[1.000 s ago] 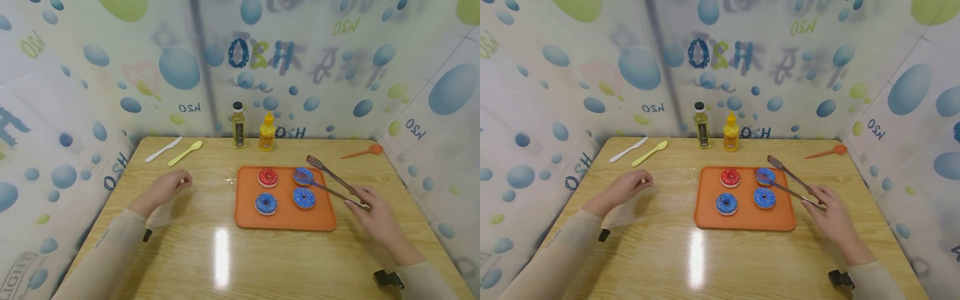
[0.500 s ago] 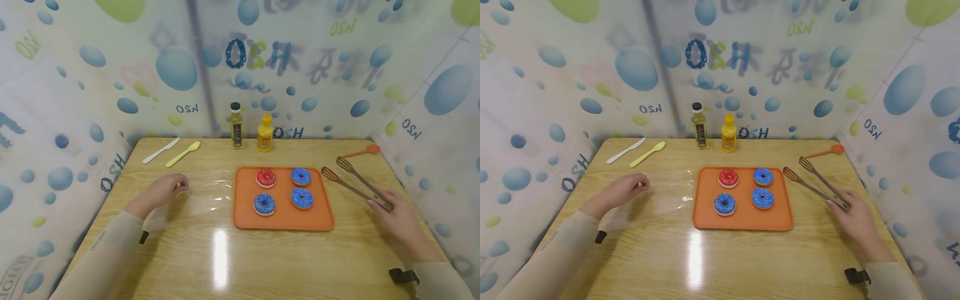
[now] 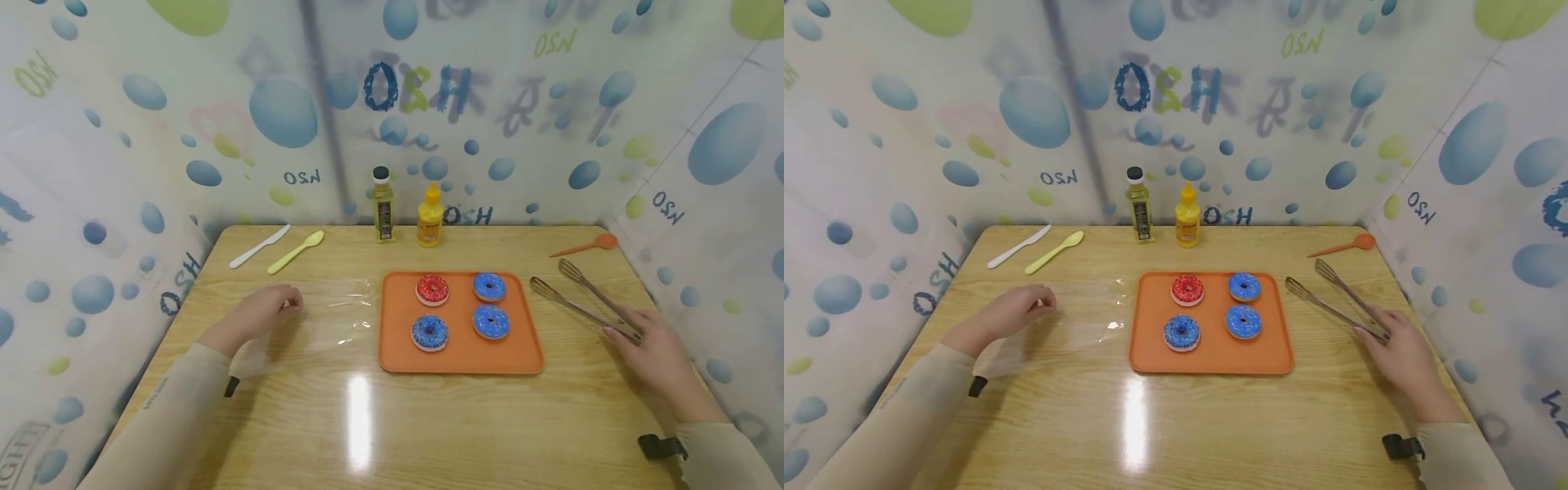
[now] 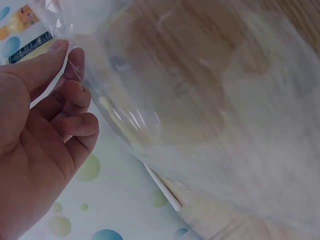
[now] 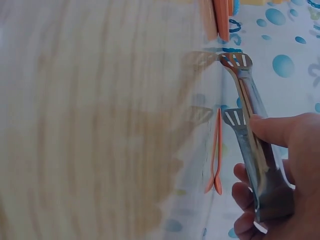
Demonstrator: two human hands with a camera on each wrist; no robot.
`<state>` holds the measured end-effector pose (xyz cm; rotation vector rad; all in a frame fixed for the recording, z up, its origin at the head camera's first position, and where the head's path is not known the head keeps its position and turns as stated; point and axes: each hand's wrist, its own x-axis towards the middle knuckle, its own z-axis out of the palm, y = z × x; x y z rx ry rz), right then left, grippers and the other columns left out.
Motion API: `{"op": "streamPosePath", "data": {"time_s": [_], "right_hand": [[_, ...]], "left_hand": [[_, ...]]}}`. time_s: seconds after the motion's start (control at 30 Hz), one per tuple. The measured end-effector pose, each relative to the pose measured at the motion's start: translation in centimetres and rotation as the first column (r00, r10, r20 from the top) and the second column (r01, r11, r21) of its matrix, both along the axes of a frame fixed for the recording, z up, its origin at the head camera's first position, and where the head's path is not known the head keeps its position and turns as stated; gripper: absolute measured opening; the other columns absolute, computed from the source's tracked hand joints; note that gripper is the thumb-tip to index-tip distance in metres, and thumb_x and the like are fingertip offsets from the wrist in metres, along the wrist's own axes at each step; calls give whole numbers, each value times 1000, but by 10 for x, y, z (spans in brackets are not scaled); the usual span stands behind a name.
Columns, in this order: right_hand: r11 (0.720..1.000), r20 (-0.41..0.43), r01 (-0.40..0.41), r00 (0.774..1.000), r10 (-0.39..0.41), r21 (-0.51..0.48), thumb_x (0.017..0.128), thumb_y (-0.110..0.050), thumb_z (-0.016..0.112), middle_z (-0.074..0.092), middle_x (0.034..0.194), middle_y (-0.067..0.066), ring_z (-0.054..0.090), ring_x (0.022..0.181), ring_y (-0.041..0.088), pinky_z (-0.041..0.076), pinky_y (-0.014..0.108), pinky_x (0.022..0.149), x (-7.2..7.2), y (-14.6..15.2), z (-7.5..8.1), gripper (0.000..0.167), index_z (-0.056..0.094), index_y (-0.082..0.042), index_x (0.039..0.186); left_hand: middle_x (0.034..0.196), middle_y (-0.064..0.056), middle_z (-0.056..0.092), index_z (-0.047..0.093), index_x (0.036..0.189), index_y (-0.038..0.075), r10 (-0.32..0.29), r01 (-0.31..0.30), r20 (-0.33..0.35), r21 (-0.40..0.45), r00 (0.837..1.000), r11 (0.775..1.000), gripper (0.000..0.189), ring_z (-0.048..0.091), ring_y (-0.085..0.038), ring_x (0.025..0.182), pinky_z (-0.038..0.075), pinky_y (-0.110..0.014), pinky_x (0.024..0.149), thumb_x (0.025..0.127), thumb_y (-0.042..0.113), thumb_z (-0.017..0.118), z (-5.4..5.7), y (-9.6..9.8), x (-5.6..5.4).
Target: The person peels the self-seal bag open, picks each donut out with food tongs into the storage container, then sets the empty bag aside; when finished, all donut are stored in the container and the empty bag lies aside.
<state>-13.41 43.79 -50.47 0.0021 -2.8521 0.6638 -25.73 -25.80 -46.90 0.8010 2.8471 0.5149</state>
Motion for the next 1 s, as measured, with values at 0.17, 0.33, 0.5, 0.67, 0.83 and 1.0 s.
{"op": "streamPosePath", "data": {"time_s": [0.17,0.33,0.5,0.67,0.83,1.0], "right_hand": [[1000,66,2,998,-4,31,101,-38,67,53,129,41,51,110,63,41,73,87,1,0,1,67,49,7,147],[997,104,14,994,-22,78,99,-44,69,58,121,40,57,104,60,46,69,82,2,-1,-2,70,53,10,142],[994,112,3,994,-15,108,95,-45,74,59,116,39,61,95,53,49,65,76,0,-5,-2,73,57,13,136],[991,140,-11,990,-8,134,93,-47,75,59,111,36,62,86,43,50,58,69,-1,-6,0,76,56,15,134],[989,119,1,993,-19,146,93,-49,75,54,122,41,57,102,56,47,68,81,-1,-9,3,81,52,14,139],[997,44,0,999,-4,82,91,-45,78,44,135,43,40,120,64,34,75,96,-5,-21,5,84,45,10,145]], "left_hand": [[93,-1,68,69,97,11,5,-5,12,-8,1000,1000,5,59,-17,82,50,-37,76,101,11,66,0,0,-1],[93,0,68,69,97,12,16,-16,24,-3,1000,1000,4,60,-17,83,50,-38,77,101,12,67,-2,0,-3],[93,0,68,69,97,13,18,-18,40,-1,999,1000,4,61,-17,85,51,-38,78,101,12,67,-3,1,-3],[93,1,68,68,97,14,30,-30,59,-10,998,1000,5,60,-16,85,51,-37,78,101,13,67,-5,3,-2],[93,3,68,69,96,15,15,-15,41,-12,999,1000,5,60,-13,85,52,-38,80,101,13,67,-8,5,-3],[92,2,69,69,95,14,6,-6,21,-7,1000,1000,5,61,-13,84,53,-39,80,100,12,69,-9,6,-3]]}}
